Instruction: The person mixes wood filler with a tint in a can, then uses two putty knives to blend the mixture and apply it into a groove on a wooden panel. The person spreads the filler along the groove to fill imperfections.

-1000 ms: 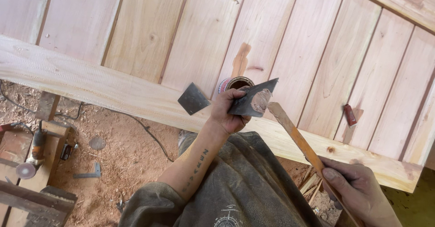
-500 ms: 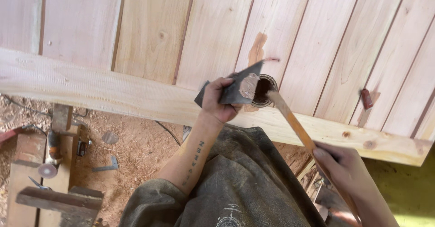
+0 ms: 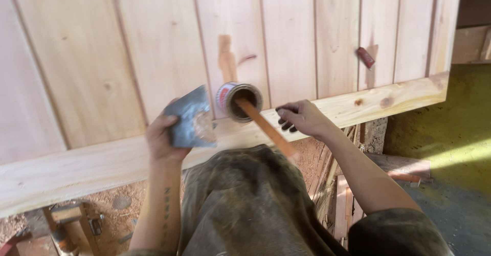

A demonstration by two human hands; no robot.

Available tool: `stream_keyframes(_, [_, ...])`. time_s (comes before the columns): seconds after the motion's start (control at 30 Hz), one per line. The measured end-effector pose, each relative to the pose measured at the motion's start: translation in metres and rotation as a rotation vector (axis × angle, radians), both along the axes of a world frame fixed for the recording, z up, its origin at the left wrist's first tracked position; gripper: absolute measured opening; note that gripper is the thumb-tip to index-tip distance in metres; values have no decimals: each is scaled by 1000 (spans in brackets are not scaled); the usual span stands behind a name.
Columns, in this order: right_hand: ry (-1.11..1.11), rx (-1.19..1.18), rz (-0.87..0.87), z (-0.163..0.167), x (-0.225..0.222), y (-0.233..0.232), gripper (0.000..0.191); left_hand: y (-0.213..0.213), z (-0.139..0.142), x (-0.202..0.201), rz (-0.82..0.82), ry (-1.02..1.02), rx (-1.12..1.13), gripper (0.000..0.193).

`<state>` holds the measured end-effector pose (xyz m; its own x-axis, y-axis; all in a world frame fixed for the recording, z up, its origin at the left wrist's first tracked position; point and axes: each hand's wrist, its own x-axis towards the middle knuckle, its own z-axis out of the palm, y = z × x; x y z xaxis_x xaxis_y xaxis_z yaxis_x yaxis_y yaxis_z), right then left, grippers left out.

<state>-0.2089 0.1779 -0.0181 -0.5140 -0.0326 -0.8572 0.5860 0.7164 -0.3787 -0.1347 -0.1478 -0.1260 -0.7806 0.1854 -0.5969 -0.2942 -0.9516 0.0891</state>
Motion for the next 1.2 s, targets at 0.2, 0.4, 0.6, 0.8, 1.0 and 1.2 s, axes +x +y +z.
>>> stream_keyframes(0.2, [295,414,0,-29,-68,157,30,60,8,29,181,70,8,55])
stream_keyframes(0.4, [870,819,461,-64,-134,306,78,183,31,47,337,-43,-458,57])
stream_keyframes(0.6, [723,630,265,-73,-127,349,63,253,30,35,299,-125,-522,36])
stream_keyframes(0.8, [545,49,-899,-71,-108,346,43,261,37,33,224,-251,-645,28])
stream_keyframes(1.0, [881,251,270,-73,-32,328,27,248,39,22,140,-285,-749,30])
stream_keyframes(1.2, [512,8,498,-78,76,233,38,208,24,44,7,-373,-731,38])
